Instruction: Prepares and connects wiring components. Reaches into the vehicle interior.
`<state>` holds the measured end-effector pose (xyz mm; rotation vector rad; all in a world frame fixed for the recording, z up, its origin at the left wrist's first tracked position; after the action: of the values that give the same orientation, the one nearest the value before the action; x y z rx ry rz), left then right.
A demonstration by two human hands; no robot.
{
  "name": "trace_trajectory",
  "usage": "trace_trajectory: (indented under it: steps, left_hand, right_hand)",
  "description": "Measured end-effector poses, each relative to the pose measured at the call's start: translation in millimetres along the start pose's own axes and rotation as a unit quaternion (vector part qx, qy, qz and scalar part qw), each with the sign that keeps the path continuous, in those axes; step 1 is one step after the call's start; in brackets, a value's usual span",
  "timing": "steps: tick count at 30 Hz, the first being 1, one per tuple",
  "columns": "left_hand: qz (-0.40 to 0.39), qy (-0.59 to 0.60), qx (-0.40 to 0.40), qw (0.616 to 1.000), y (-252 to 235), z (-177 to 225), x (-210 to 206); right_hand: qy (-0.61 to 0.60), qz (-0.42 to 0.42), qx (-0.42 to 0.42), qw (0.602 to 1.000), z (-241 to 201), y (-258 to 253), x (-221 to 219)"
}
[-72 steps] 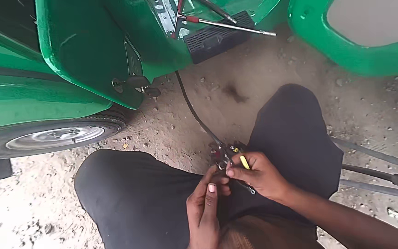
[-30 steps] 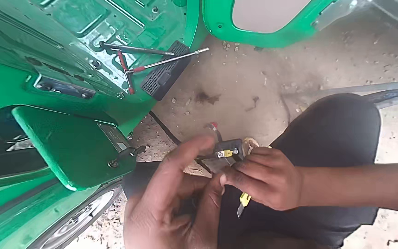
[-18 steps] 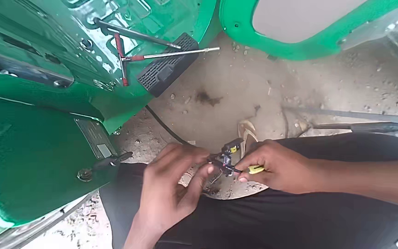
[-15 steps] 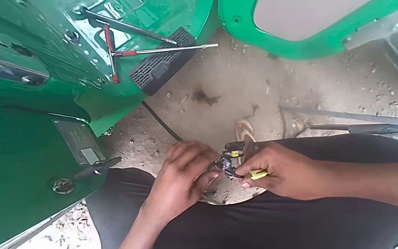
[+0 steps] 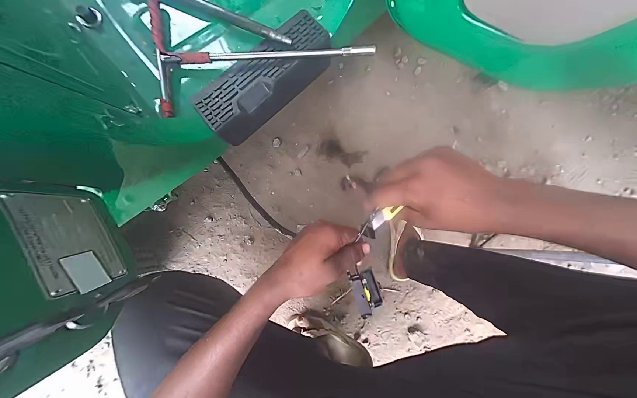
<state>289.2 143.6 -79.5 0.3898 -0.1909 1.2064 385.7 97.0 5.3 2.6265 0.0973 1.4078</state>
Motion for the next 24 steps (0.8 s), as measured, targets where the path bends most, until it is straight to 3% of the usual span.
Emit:
trace_trajectory:
  steps: [2,5,8,12,14,16,21,24]
  left_hand:
    - [0.058,0.047,-0.007,0.997,0,-10,11]
    - [0.162,-0.004,0.05,0.985,-1,-24,27]
    - [0.178,-0.007,0.068,0.982,-8,-20,24]
    - [0.199,-0.014,0.033,0.979,-12,-14,17]
    - [0.205,0.037,0.019,0.978,-15,-17,12]
    - [0.203,0.137,0.026,0.969,-17,-23,7]
    - [0.2,0.29,0.08,0.933,-24,-40,4]
    - [0.181,0.338,0.092,0.919,-26,-46,-2]
  right_hand:
    - [-0.026,0.015,-0.023,0.999,17,1,-1]
    - [-0.053,0.017,-0.089,0.994,38,7,-1]
    - [-0.049,-0.003,-0.11,0.993,47,6,1]
    - [-0.046,-0.036,-0.128,0.99,56,4,-3]
    - [-0.037,-0.046,-0.129,0.99,56,2,-5]
    - [-0.045,-0.02,-0.132,0.99,60,1,-7]
    - [-0.105,0.181,-0.122,0.97,62,19,12]
    - [-0.229,0.153,-0.166,0.947,67,28,-16]
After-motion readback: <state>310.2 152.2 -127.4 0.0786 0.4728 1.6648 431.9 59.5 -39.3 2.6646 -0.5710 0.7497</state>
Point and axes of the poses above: each hand's wrist, its own y-axis away from the middle knuckle, its own x-axis out of the back of the hand, z = x × y, the point moved 10 cm from there along -y, towards the middle knuckle, and after that the axes turned 10 degrees about -y, right-handed, at the moved point
